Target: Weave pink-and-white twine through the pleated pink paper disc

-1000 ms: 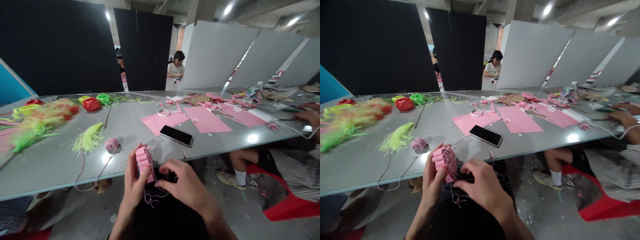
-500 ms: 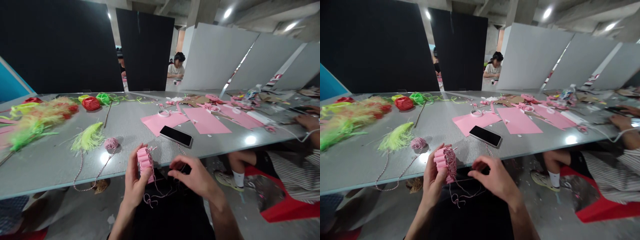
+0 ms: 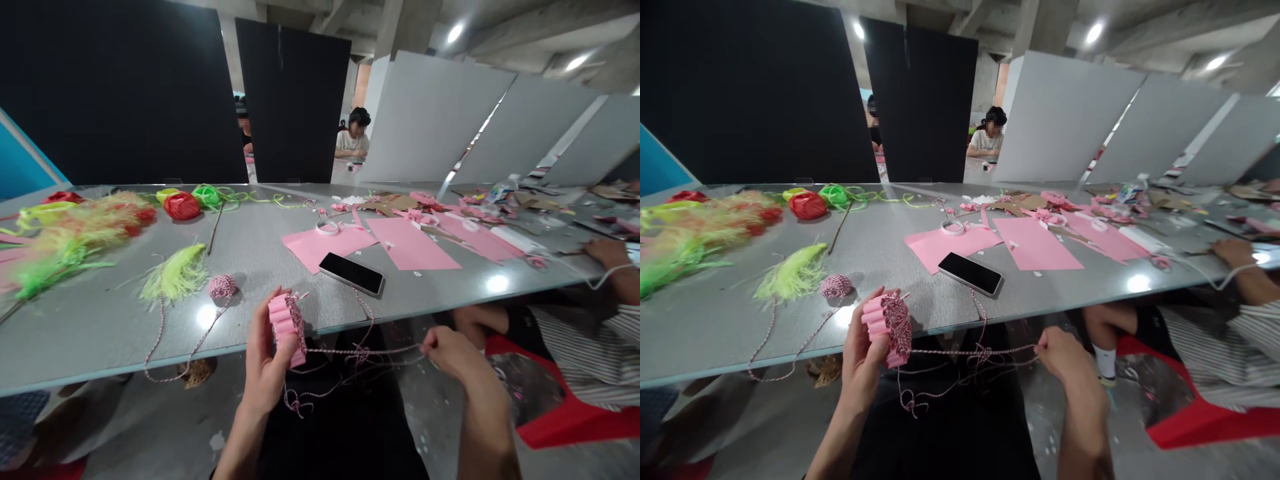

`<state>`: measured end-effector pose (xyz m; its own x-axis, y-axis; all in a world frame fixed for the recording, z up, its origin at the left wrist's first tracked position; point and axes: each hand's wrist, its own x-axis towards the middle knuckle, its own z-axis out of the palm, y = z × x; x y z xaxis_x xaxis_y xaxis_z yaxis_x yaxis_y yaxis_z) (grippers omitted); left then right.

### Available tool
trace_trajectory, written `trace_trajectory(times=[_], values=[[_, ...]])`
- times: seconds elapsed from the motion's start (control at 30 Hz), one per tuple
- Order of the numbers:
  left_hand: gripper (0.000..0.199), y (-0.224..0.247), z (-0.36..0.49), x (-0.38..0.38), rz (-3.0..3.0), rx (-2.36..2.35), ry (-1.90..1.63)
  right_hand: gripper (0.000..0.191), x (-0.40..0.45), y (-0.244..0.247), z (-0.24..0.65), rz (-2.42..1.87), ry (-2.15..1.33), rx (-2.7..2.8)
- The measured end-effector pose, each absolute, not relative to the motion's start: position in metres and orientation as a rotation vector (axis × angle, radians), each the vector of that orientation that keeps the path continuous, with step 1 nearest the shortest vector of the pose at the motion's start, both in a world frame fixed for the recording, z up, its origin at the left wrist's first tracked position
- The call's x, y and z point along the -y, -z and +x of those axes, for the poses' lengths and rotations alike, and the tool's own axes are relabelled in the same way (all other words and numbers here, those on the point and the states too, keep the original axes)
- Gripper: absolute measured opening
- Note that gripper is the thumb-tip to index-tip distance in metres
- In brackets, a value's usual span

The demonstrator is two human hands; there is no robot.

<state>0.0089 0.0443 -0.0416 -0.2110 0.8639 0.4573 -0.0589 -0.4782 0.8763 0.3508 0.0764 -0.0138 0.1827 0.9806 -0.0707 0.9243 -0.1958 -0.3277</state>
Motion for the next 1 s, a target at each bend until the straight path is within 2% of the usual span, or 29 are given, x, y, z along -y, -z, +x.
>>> trace_trajectory(times=[0.07, 0.17, 0.27, 0.37, 0.47, 0.57, 0.63, 0.7, 0.77, 0.87, 1.0], values=[[0.054, 0.041, 0.009, -0.044, 1.391, -0.995, -1.756, 0.018, -0.071, 0.014, 0.346, -2.209, -0.419, 1.863], [0.055, 0.039, 0.007, -0.043, 1.402, -1.004, -1.749, 0.001, -0.057, 0.001, 0.293, -1.819, -0.620, 1.985], [0.055, 0.038, 0.006, -0.042, 1.401, -1.021, -1.735, 0.012, -0.046, -0.018, 0.226, -1.278, -0.880, 2.016], [0.053, 0.038, 0.006, -0.042, 1.415, -1.027, -1.735, 0.014, -0.041, -0.027, 0.183, -1.043, -0.878, 2.005], [0.053, 0.038, 0.006, -0.042, 1.418, -1.024, -1.721, 0.011, -0.046, -0.026, 0.178, -0.994, -0.862, 2.029], [0.056, 0.040, 0.006, -0.043, 1.400, -1.014, -1.698, 0.010, -0.057, -0.020, 0.215, -1.156, -0.806, 2.105], [0.057, 0.042, 0.007, -0.043, 1.372, -0.999, -1.701, 0.013, -0.064, -0.012, 0.255, -1.510, -0.674, 2.114], [0.056, 0.043, 0.007, -0.044, 1.355, -0.986, -1.709, 0.018, -0.067, -0.004, 0.295, -2.059, -0.401, 1.964], [0.056, 0.043, 0.008, -0.044, 1.360, -0.985, -1.723, 0.017, -0.066, 0.001, 0.318, -2.271, -0.286, 1.845], [0.056, 0.042, 0.008, -0.045, 1.377, -0.992, -1.729, 0.007, -0.058, -0.003, 0.301, -2.009, -0.408, 1.910], [0.055, 0.040, 0.007, -0.043, 1.404, -1.011, -1.736, 0.017, -0.044, -0.019, 0.218, -1.281, -0.822, 2.073]])
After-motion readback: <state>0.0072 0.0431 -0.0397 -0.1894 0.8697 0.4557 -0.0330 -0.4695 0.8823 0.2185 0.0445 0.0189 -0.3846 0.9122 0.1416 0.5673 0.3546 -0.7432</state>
